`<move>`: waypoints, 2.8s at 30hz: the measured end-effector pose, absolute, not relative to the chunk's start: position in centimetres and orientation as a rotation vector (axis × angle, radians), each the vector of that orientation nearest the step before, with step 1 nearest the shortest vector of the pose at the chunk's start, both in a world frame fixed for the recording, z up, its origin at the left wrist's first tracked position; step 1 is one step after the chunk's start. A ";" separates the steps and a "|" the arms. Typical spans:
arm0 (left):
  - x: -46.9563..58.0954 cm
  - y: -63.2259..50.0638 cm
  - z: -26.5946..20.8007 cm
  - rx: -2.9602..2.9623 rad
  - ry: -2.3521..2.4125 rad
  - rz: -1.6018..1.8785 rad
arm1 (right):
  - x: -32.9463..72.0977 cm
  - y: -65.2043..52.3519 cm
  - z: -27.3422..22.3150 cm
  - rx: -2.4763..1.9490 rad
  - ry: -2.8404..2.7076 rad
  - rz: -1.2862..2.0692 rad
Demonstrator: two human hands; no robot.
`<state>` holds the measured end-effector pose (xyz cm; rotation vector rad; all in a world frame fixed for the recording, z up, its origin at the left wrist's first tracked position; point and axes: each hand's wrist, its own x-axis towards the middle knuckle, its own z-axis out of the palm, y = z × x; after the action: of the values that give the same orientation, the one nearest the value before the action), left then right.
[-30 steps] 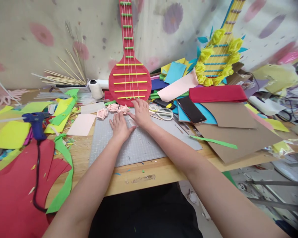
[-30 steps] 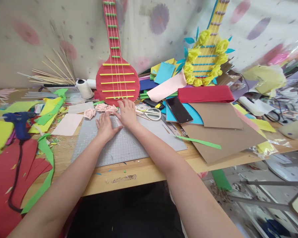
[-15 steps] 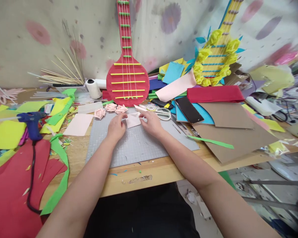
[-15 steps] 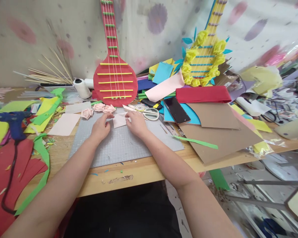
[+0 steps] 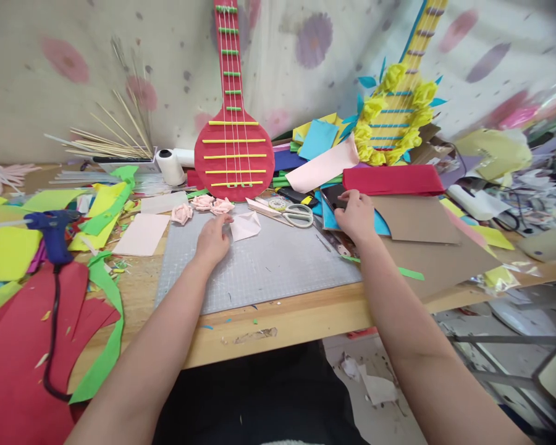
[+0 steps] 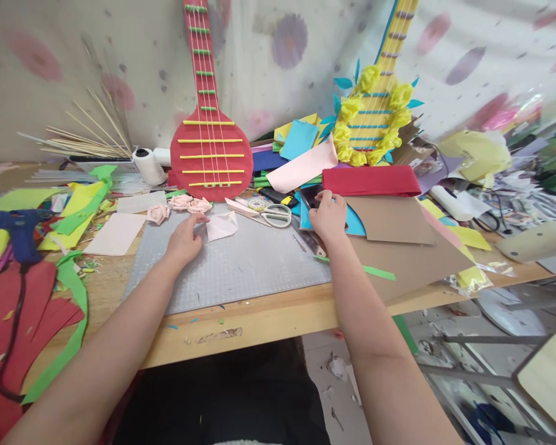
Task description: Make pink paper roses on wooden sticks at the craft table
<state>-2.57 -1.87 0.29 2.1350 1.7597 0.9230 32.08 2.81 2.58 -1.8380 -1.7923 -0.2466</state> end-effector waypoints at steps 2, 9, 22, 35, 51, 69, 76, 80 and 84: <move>-2.5 -1.9 0.3 2.209 1.712 0.815 | 32.1 2.7 3.0 -1.851 -1.805 -0.217; -2.0 -2.3 0.3 2.411 1.732 0.698 | 33.9 1.4 4.7 -1.713 -1.776 -0.087; -2.0 -2.4 -0.1 2.469 1.541 0.704 | 37.6 0.4 4.1 -1.625 -1.872 0.130; 0.0 -3.2 1.0 2.279 1.809 0.752 | 26.8 -0.3 5.3 -1.365 -1.998 0.209; -2.5 -2.6 1.0 2.373 1.735 0.613 | 14.4 -1.1 0.6 -1.099 -2.582 -0.046; -2.0 -2.8 1.1 2.320 1.915 0.597 | 15.4 -0.6 0.5 -1.003 -2.500 0.212; -2.2 -2.7 1.2 2.307 1.835 0.668 | 15.3 -0.1 0.1 -1.150 -2.277 0.397; -2.2 -2.5 1.2 2.231 1.801 0.761 | 15.5 0.1 -0.2 -1.153 -2.199 0.493; -2.4 -2.1 0.7 2.105 1.842 0.778 | 15.5 0.4 -0.5 -1.186 -2.140 0.536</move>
<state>-2.35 -2.12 0.67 2.1051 1.8418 0.7781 15.52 0.38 -0.52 -1.1855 -2.1405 0.5365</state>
